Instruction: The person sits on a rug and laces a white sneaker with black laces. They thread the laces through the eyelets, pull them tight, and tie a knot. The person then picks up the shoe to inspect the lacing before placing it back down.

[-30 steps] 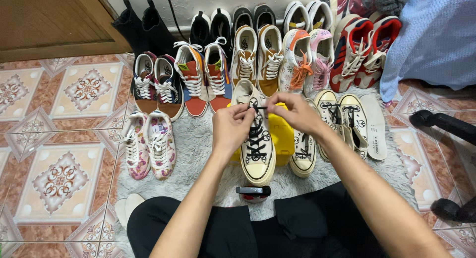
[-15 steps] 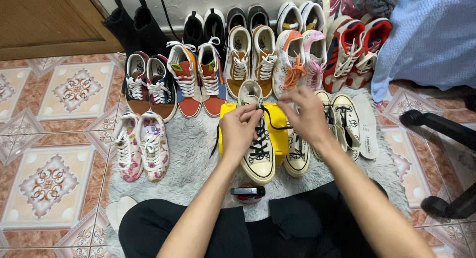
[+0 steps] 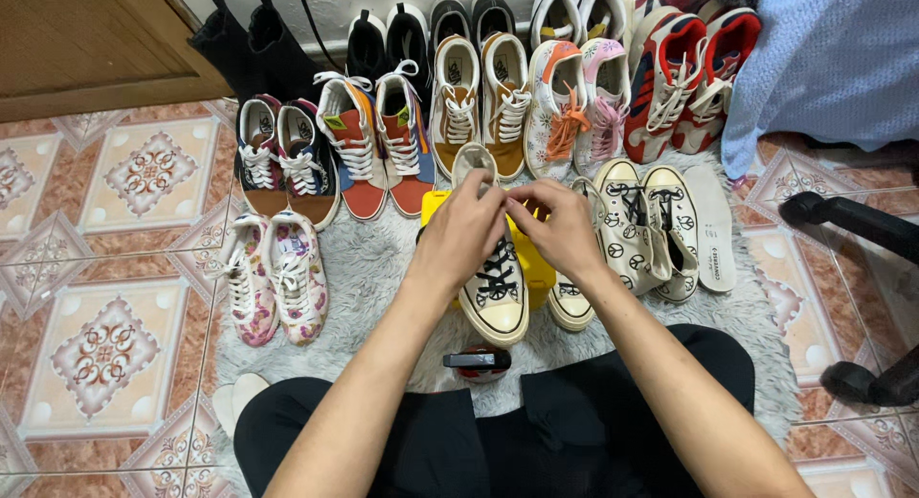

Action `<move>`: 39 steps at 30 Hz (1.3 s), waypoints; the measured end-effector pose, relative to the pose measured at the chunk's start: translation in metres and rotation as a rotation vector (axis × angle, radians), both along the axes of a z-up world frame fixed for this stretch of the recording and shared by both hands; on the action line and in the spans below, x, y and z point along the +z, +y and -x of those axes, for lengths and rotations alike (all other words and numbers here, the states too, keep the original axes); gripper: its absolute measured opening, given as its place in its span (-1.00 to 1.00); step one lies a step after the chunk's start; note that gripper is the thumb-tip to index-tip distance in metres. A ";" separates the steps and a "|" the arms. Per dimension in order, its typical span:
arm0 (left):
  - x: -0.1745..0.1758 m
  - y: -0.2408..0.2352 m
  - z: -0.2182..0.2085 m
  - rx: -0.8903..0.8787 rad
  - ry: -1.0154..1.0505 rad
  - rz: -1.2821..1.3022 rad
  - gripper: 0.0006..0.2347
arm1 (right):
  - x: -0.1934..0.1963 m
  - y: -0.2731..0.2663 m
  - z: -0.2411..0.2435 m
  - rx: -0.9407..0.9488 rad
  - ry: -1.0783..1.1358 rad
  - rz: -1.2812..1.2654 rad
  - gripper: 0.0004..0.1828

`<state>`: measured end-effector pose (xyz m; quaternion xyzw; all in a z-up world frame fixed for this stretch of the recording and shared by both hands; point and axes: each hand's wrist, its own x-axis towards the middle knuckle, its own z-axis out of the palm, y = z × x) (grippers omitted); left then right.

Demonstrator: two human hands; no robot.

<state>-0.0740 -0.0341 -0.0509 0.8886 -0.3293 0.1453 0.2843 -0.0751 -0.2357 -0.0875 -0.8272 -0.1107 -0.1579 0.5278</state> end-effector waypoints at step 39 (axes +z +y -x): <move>-0.010 -0.019 -0.026 0.351 0.466 0.509 -0.89 | 0.011 0.024 0.021 -0.184 -0.101 -0.016 -0.84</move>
